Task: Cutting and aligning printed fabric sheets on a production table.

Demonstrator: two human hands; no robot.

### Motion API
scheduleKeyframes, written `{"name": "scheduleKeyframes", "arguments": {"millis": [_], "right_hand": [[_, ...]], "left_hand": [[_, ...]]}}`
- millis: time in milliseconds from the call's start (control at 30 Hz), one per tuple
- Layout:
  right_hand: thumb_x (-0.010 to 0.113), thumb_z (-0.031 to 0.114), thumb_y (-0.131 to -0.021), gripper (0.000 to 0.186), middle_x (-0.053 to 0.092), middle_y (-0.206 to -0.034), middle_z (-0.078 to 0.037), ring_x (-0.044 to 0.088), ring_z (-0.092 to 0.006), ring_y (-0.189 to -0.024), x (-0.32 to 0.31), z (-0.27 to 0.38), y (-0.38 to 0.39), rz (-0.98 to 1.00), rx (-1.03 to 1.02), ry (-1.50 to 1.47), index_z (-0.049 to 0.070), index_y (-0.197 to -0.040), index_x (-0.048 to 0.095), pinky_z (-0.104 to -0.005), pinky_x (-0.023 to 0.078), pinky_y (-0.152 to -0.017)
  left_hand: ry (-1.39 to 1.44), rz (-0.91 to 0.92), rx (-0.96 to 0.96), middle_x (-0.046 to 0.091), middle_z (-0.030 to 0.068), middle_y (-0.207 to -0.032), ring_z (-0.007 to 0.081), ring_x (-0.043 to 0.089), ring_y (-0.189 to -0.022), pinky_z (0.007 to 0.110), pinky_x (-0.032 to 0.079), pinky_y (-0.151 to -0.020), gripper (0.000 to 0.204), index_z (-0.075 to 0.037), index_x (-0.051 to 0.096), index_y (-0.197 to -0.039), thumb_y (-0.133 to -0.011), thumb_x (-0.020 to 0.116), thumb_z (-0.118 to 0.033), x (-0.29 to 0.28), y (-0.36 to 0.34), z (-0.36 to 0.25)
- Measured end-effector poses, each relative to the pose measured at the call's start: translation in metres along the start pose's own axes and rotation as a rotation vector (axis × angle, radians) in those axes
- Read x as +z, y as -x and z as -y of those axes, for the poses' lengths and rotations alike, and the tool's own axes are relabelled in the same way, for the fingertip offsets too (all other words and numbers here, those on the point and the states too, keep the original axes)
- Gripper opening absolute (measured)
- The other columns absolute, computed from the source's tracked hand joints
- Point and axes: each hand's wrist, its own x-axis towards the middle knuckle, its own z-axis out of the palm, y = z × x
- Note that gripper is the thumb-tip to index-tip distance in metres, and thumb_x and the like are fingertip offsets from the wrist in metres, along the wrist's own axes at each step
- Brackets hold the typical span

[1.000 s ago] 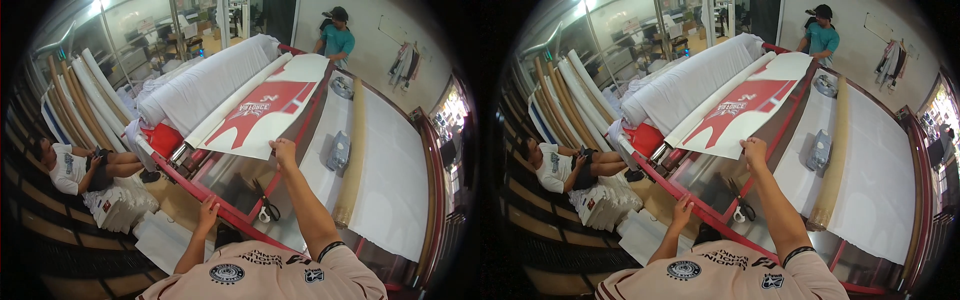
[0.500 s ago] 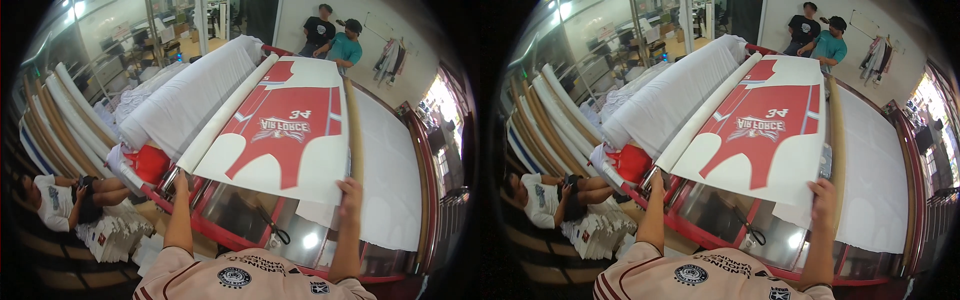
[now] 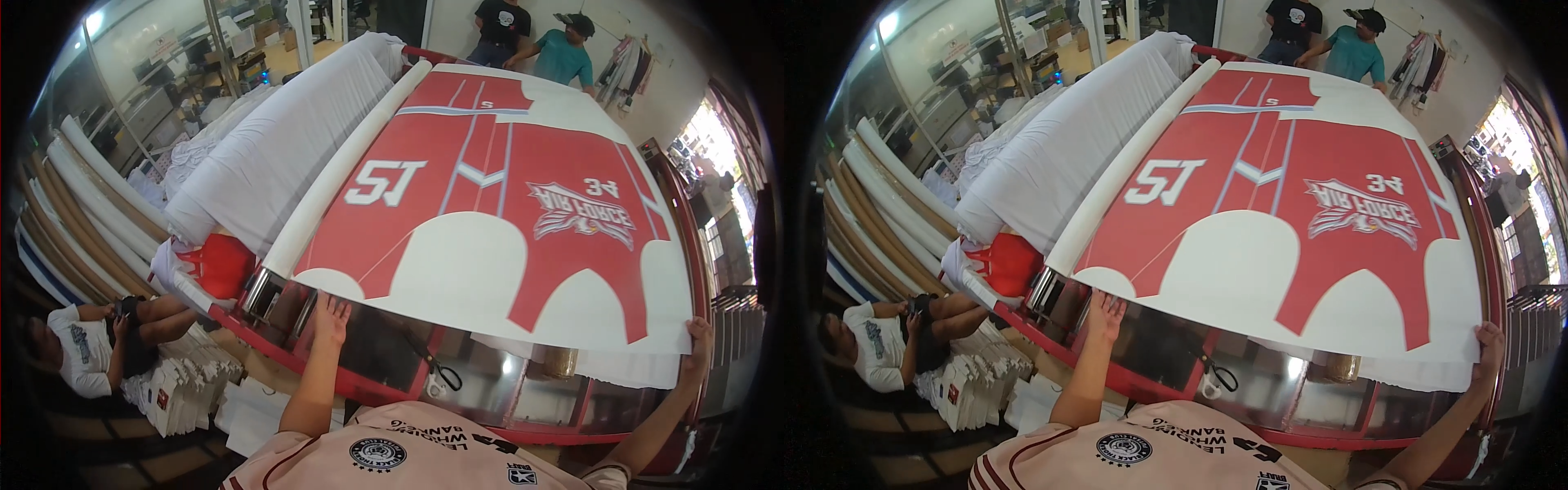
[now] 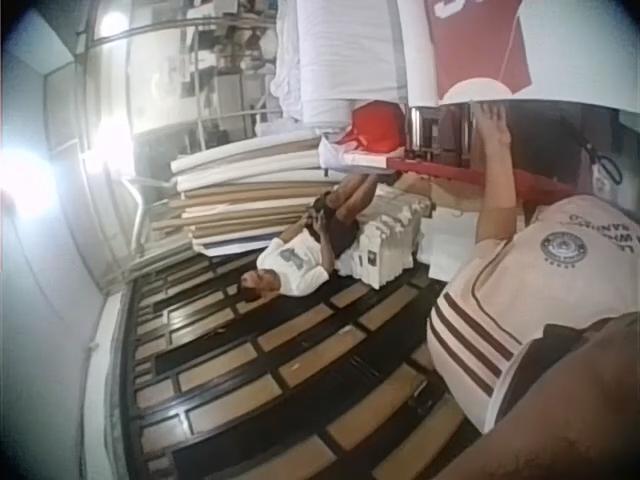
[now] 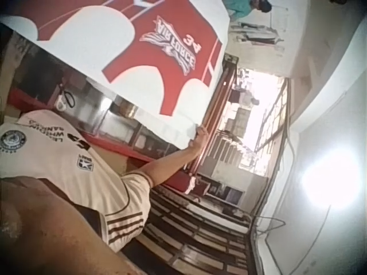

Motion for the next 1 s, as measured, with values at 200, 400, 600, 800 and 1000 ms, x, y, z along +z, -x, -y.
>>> {"name": "scheduleKeyframes", "arguments": {"millis": [200, 400, 600, 800, 1000], "right_hand": [[0.061, 0.006, -0.082, 0.02, 0.065, -0.087, -0.008, 0.065, -0.0209, -0.082, -0.226, -0.069, -0.093, -0.025, -0.013, 0.312, 0.003, -0.102, 0.061, -0.0329, 0.053, -0.074], [0.06, 0.019, -0.088, 0.04, 0.064, -0.108, -0.021, 0.063, -0.0368, -0.103, -0.233, -0.119, -0.086, -1.094, 0.05, 1.186, 0.002, -0.124, 0.055, -0.0468, 0.05, -0.093], [0.074, 0.027, -0.089, 0.048, 0.061, -0.113, -0.018, 0.059, -0.0315, -0.094, 0.029, -0.306, 0.051, -0.888, -0.229, 0.475, -0.005, -0.118, 0.053, -0.0422, 0.052, -0.083], [0.073, 0.055, -0.081, 0.092, 0.03, -0.152, -0.016, 0.027, -0.0332, -0.142, 0.284, -0.341, 0.151, -0.356, 0.814, -0.67, 0.014, -0.149, 0.029, -0.0463, 0.025, -0.114], [0.071, 0.052, -0.083, 0.08, 0.031, -0.149, -0.012, 0.037, -0.0329, -0.133, 0.289, -0.349, 0.088, -0.416, 0.71, -0.645, 0.014, -0.144, 0.037, -0.0466, 0.034, -0.109]], "left_hand": [[0.023, -0.258, 0.121, 0.033, 0.0147, -0.152, 0.0259, 0.047, -0.124, 0.04, 0.045, -0.1, 0.065, -0.003, 0.041, -0.141, -0.095, 0.06, -0.044, -0.003, -0.031, -0.017], [0.018, -0.267, 0.257, 0.021, 0.0203, -0.157, 0.0314, 0.034, -0.138, 0.036, 0.034, -0.112, 0.08, -0.002, 0.023, -0.152, -0.094, 0.061, -0.043, -0.063, -0.082, -0.109], [0.068, -0.303, 0.264, 0.041, 0.017, -0.144, 0.0233, 0.046, -0.125, 0.037, 0.037, -0.108, 0.065, -0.001, 0.04, -0.142, -0.097, 0.058, -0.043, -0.077, -0.14, -0.131], [-0.027, -0.499, 0.119, 0.058, 0.0068, -0.113, 0.0137, 0.056, -0.091, 0.024, 0.047, -0.077, 0.049, -0.001, 0.056, -0.12, -0.095, 0.063, -0.041, -0.086, -0.185, -0.139], [-0.056, -0.382, -0.067, 0.063, 0.0031, -0.094, 0.0148, 0.06, -0.079, 0.029, 0.049, -0.067, 0.048, -0.006, 0.06, -0.112, -0.092, 0.064, -0.049, -0.078, -0.196, -0.142]]}}
